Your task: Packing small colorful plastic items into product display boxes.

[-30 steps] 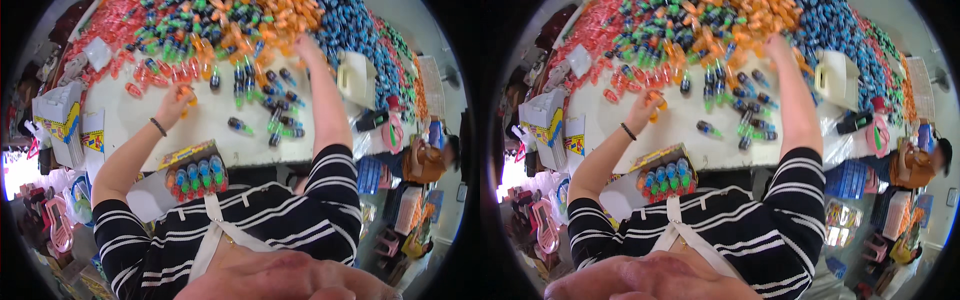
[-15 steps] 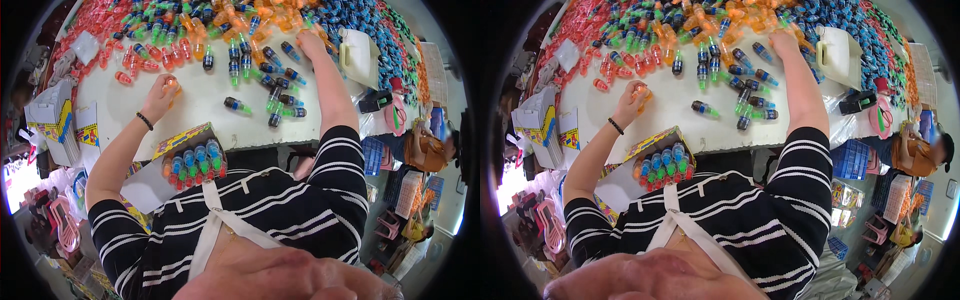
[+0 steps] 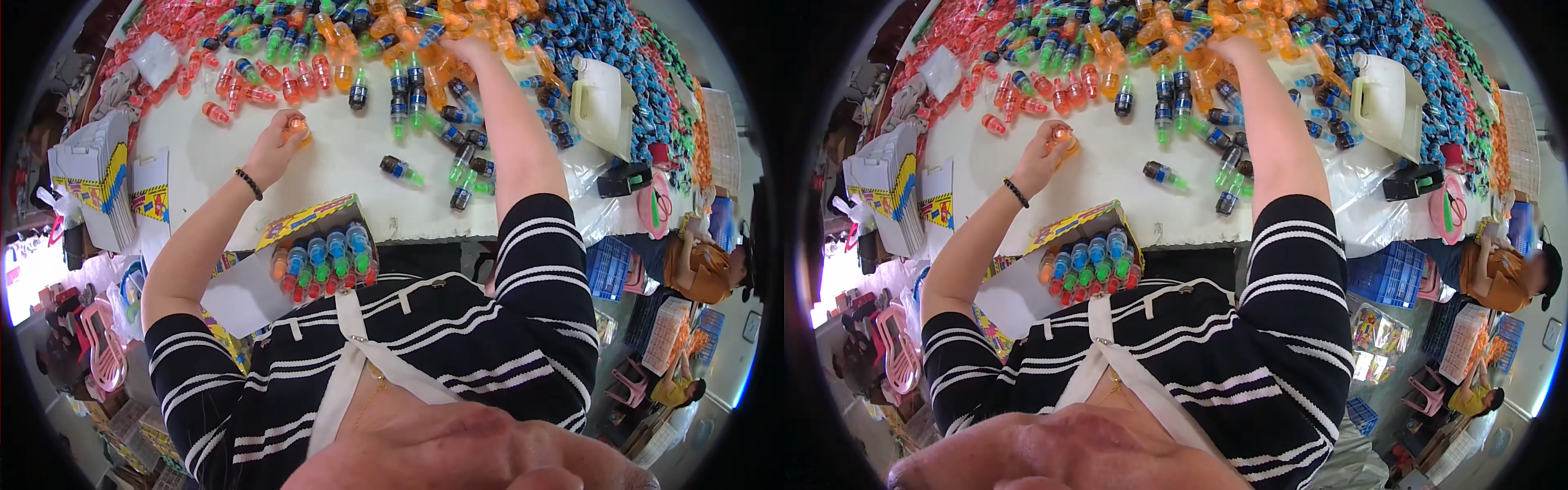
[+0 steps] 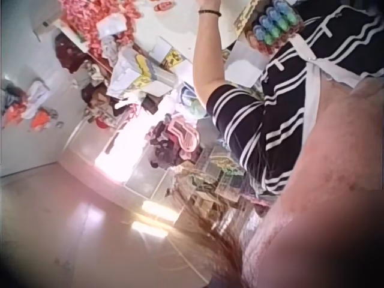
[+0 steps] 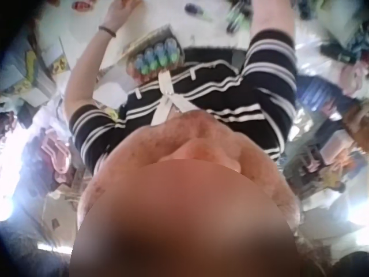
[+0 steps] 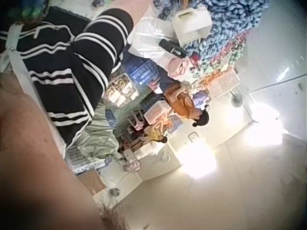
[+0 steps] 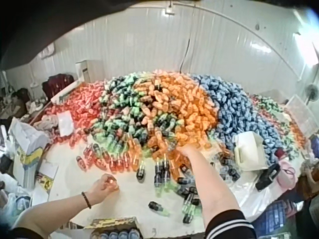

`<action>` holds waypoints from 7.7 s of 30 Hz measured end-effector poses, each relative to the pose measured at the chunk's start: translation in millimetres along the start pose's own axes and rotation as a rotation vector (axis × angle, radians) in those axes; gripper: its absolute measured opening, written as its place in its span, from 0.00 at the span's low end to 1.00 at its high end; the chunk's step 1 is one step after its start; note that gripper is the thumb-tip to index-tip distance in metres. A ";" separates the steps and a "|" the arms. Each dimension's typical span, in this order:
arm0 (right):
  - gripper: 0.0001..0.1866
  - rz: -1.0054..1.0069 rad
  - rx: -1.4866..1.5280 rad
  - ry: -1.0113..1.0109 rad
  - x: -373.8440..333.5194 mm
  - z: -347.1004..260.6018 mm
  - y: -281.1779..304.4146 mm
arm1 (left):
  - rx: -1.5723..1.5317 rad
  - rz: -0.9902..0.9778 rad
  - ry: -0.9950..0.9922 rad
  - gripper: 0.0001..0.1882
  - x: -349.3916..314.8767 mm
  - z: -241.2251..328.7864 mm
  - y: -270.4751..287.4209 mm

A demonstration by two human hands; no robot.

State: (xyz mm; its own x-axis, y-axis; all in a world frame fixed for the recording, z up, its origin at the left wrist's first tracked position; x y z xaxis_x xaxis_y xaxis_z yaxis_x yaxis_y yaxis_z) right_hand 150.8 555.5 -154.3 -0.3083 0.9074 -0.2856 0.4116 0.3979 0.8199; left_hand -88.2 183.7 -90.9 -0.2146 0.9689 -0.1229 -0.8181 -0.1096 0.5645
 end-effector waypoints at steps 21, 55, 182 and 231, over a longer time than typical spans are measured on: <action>0.33 -0.008 -0.074 0.074 16.8 -16.6 -34.9 | -0.210 0.037 0.170 0.21 -4.4 -29.9 6.7; 0.13 -0.501 0.830 1.035 -360.2 -170.3 -96.4 | 0.263 -0.067 -0.127 0.22 -173.5 34.1 12.3; 0.17 0.074 0.344 0.664 -305.1 -60.2 -112.4 | 0.270 0.592 -0.004 0.09 -122.0 -26.6 -17.1; 0.11 0.142 -0.008 0.901 -363.2 -50.7 -99.3 | 0.454 0.472 -0.130 0.10 -186.2 3.4 -40.3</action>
State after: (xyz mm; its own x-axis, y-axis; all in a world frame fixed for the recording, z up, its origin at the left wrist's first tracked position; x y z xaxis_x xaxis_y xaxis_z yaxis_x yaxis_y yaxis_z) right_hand 178.4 179.6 -106.8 -0.8097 0.4975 0.3114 0.4922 0.2867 0.8219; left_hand -13.4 8.5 -87.9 -0.4055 0.8617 0.3050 -0.3404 -0.4520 0.8245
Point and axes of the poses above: each hand's wrist, its own x-axis towards the middle knuckle, its own y-axis out of the back of the hand, z = x × y, the point moved 8 cm from there along x, towards the middle knuckle, and after that the axes turned 2 degrees about -z, right-handed, at the moved point
